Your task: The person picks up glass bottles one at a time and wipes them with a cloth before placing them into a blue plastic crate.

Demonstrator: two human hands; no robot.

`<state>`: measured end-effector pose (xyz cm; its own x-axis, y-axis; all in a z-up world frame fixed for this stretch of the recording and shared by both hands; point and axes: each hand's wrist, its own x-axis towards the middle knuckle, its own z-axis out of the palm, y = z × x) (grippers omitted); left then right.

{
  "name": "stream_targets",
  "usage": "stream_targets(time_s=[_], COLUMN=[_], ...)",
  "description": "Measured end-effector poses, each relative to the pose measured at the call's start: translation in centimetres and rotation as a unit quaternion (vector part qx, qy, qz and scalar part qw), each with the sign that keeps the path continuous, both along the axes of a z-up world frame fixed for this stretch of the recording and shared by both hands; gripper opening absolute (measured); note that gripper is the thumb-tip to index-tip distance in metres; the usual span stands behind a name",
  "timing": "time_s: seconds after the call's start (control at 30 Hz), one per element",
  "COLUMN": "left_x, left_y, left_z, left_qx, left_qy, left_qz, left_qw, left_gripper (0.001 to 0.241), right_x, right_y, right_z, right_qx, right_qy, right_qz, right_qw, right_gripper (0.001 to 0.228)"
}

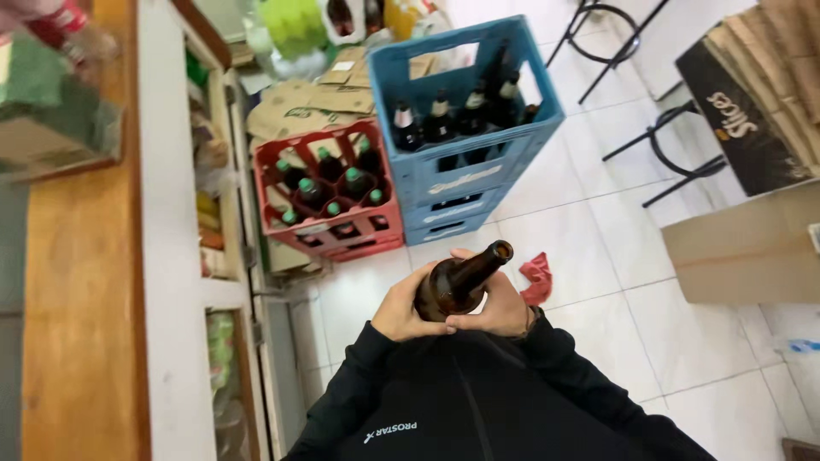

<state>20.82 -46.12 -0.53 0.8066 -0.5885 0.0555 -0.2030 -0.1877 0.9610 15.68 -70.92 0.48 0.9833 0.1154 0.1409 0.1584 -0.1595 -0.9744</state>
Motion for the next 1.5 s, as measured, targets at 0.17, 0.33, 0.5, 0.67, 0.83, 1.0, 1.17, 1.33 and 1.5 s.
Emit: stream_targets(time_s=[0.17,0.33,0.5,0.67,0.83,1.0,1.17,1.33,1.5], left_x=[2.9,6.0,10.6,16.1,22.4,27.5,31.2,33.7,36.2], left_y=[-5.8,-8.3,-9.8,-11.5,-14.2,-17.2,-21.2,-22.1,-19.1], left_z=[0.1,-2.3,-2.5,-2.6,-0.6,1.5,2.0,3.1,0.6], left_qx=[-0.018,-0.006,-0.020,-0.045,-0.073,-0.113,-0.118,-0.105,0.138], left_qy=[-0.024,-0.069,-0.088,-0.112,-0.140,-0.204,-0.308,-0.298,-0.282], left_qz=[-0.018,-0.016,-0.049,-0.075,-0.115,-0.157,-0.141,-0.118,-0.126], left_qw=[0.999,0.997,0.995,0.990,0.981,0.960,0.934,0.941,0.941], left_gripper=[0.122,0.131,0.127,0.127,0.123,0.122,0.124,0.127,0.125], right_x=[1.0,3.2,5.9,10.0,14.8,18.7,21.2,24.9,29.7], right_y=[-5.6,-8.8,-11.1,-12.6,-13.3,-13.5,-15.3,-17.1,-17.8], right_z=[-0.1,2.1,4.2,6.4,9.7,11.8,14.1,13.6,12.0], right_qx=[-0.057,-0.058,0.018,0.114,0.304,0.332,0.283,0.241,0.242], right_qy=[0.006,-0.019,-0.146,-0.194,-0.199,-0.275,-0.296,-0.322,-0.330], right_qz=[-0.028,-0.022,-0.114,-0.096,-0.016,-0.008,-0.071,-0.101,-0.096], right_qw=[0.998,0.998,0.982,0.970,0.931,0.902,0.910,0.910,0.908], right_gripper=[0.143,0.146,0.090,0.074,0.048,0.041,0.037,0.040,0.046])
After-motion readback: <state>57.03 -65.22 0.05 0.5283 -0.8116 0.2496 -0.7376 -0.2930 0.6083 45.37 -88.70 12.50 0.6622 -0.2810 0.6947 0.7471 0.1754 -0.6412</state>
